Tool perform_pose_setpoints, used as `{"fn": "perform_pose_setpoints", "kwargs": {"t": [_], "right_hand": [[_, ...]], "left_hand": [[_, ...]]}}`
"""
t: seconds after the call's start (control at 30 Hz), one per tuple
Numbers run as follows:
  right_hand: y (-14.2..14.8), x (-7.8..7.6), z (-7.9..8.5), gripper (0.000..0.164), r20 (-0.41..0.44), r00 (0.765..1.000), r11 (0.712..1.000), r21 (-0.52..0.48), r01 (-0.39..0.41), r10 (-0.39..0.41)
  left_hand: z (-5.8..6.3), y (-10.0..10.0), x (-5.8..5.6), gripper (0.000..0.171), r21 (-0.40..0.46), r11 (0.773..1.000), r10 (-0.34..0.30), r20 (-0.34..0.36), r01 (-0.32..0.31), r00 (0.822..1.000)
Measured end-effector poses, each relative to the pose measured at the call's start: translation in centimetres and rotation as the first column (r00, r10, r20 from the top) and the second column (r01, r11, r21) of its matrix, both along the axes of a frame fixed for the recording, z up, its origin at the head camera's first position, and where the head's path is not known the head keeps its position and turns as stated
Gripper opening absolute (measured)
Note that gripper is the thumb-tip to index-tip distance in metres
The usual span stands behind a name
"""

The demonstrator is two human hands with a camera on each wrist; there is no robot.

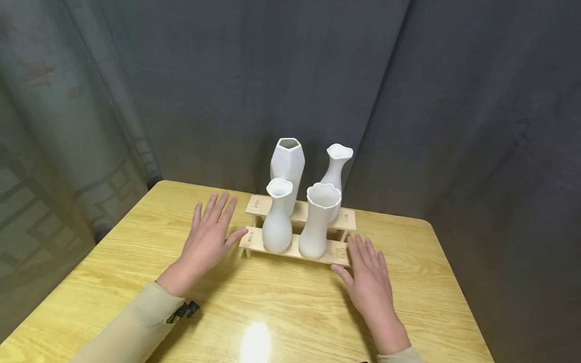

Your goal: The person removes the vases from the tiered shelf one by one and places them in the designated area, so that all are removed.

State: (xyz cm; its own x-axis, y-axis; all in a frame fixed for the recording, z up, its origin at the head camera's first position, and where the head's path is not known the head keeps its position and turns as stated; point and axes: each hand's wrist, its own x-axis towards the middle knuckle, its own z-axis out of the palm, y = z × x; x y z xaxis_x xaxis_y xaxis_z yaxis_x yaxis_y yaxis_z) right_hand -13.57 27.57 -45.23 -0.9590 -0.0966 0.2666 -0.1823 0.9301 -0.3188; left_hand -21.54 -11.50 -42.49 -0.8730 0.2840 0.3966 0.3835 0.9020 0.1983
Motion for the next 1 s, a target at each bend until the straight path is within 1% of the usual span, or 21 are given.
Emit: {"fn": "perform_pose_setpoints", "kwargs": {"t": [0.17, 0.33, 0.43, 0.53, 0.6, 0.67, 0.87, 1.0], "right_hand": [[-0.4, -0.2, -0.1, 0.080, -0.037, 0.999, 1.000, -0.027, -0.012, 0.011], [-0.8, -0.4, -0.2, 0.074, -0.117, 0.993, 0.998, -0.057, -0.025, 0.019], [-1.0, -0.5, -0.4, 0.073, -0.151, 0.988, 0.997, -0.075, -0.023, 0.011], [-1.1, -0.7, -0.7, 0.072, -0.159, 0.987, 0.994, -0.107, -0.010, -0.007], [-1.1, -0.9, -0.9, 0.070, -0.156, 0.987, 0.991, -0.134, 0.000, -0.021], [-1.1, -1.0, -1.1, 0.068, -0.156, 0.987, 0.988, -0.152, 0.010, -0.034], [-1.2, -1.4, -1.7, 0.064, -0.148, 0.987, 0.980, -0.198, 0.031, -0.061], [-1.0, -1.7, -1.9, 0.064, -0.129, 0.989, 0.966, -0.256, 0.033, -0.068]], "left_hand": [[0.4, 1.0, 0.4, 0.086, 0.062, 0.997, -0.040, 0.001, 0.039, 0.999], [0.7, 2.1, 0.5, 0.083, 0.132, 0.988, -0.081, -0.041, 0.086, 0.996], [0.9, 2.8, 0.5, 0.078, 0.193, 0.972, -0.120, -0.098, 0.137, 0.988], [1.0, 3.5, 0.6, 0.072, 0.252, 0.948, -0.158, -0.156, 0.194, 0.975], [1.1, 3.9, 0.7, 0.069, 0.285, 0.934, -0.172, -0.174, 0.216, 0.970], [1.2, 4.3, 0.8, 0.068, 0.317, 0.922, -0.175, -0.175, 0.224, 0.969], [1.4, 5.6, 1.0, 0.069, 0.398, 0.893, -0.166, -0.138, 0.208, 0.977], [1.7, 6.6, 1.0, 0.068, 0.451, 0.868, -0.159, -0.149, 0.210, 0.976]]}}
